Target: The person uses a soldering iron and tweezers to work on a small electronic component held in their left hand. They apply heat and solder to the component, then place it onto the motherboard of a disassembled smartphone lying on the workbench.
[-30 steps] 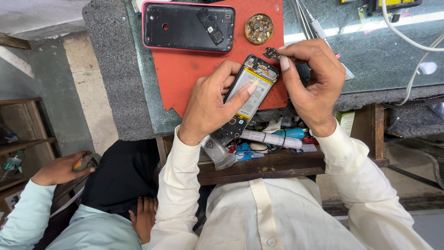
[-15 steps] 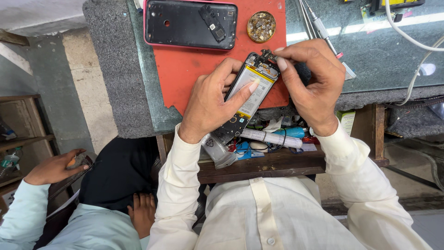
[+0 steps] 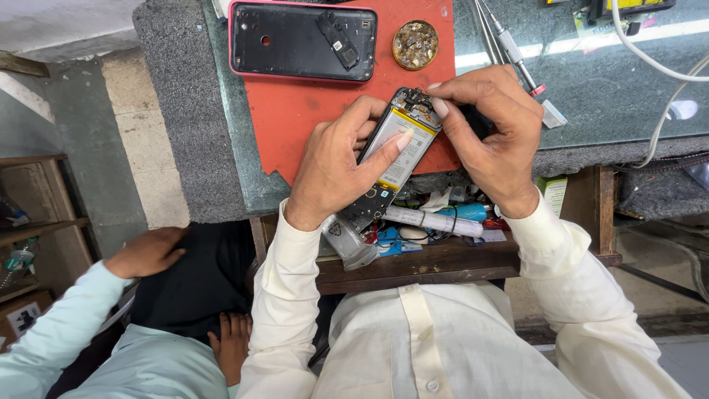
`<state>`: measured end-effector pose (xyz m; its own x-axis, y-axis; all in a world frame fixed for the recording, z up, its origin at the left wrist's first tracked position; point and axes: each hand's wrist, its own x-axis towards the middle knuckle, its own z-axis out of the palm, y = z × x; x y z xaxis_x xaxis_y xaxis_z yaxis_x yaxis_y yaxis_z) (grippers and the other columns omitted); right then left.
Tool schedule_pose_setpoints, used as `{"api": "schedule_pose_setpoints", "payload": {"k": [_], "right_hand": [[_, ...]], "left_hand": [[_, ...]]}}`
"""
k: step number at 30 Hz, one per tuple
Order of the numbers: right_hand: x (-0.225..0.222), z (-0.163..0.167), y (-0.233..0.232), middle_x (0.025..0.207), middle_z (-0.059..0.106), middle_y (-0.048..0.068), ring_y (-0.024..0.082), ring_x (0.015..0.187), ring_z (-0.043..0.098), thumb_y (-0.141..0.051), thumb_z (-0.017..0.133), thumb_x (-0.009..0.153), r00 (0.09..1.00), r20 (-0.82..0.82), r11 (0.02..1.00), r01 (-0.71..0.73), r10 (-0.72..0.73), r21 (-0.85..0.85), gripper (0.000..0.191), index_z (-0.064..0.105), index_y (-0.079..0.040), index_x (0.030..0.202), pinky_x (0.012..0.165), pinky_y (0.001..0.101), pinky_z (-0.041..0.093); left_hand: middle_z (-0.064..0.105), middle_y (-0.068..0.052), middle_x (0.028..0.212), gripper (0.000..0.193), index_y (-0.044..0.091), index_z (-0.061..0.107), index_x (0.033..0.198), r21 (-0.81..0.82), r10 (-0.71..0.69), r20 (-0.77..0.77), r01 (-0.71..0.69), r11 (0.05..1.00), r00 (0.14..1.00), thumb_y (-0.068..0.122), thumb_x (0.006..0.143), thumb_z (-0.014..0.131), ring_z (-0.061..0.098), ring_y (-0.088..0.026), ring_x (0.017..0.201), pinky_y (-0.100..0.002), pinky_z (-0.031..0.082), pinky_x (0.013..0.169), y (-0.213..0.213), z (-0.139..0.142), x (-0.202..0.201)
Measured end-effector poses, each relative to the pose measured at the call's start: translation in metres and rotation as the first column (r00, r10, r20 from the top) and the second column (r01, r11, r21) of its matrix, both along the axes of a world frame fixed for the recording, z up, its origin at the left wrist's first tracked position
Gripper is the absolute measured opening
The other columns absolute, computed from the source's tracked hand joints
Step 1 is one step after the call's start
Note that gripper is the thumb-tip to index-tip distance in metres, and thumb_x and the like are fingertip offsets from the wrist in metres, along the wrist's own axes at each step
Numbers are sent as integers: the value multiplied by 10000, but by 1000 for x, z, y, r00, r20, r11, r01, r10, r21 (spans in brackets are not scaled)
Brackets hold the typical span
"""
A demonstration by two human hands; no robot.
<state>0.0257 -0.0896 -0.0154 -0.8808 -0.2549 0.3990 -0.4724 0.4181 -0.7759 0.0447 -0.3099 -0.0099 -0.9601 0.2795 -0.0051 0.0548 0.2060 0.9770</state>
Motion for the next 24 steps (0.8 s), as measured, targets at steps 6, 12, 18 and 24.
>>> {"api": "schedule_pose_setpoints", "payload": {"k": [6, 12, 18, 24], "right_hand": [[0, -2, 0, 1028, 716, 75, 167, 962, 643, 51, 766, 1040, 999, 29, 999, 14, -13, -30, 95, 741, -7, 1111, 869, 266, 489], [0, 1, 0, 1016, 709, 72, 164, 965, 635, 49, 767, 1015, 1000, 13, 1000, -4, 4, 2, 103, 754, -14, 1096, 871, 271, 477], [0, 6, -2, 1049, 676, 70, 179, 943, 596, 48, 765, 973, 999, 18, 999, -27, 26, 22, 167, 762, -27, 1122, 839, 272, 460], [1, 9, -6, 1128, 673, 92, 131, 894, 629, 67, 730, 1011, 997, 64, 998, -48, 50, -33, 179, 734, -14, 1170, 800, 232, 515]], "left_hand": [[791, -126, 952, 275, 12, 579, 1163, 3, -4, -1, 4, 1000, 1000, 214, 1020, 700, 815, -190, 899, -307, 653, 753, 0, -1, 0], [791, -126, 947, 272, 11, 579, 1164, 11, -7, 5, 7, 1000, 1000, 207, 1019, 701, 815, -188, 903, -307, 653, 759, 0, -1, 0], [792, -133, 982, 273, 10, 576, 1173, 38, -9, 3, 9, 999, 1000, 204, 1022, 696, 813, -191, 926, -309, 653, 776, -1, -1, 1], [794, -131, 993, 275, 13, 574, 1177, 38, -6, 23, 5, 999, 1000, 208, 1024, 694, 811, -189, 932, -307, 660, 789, -1, -3, 1]]}}
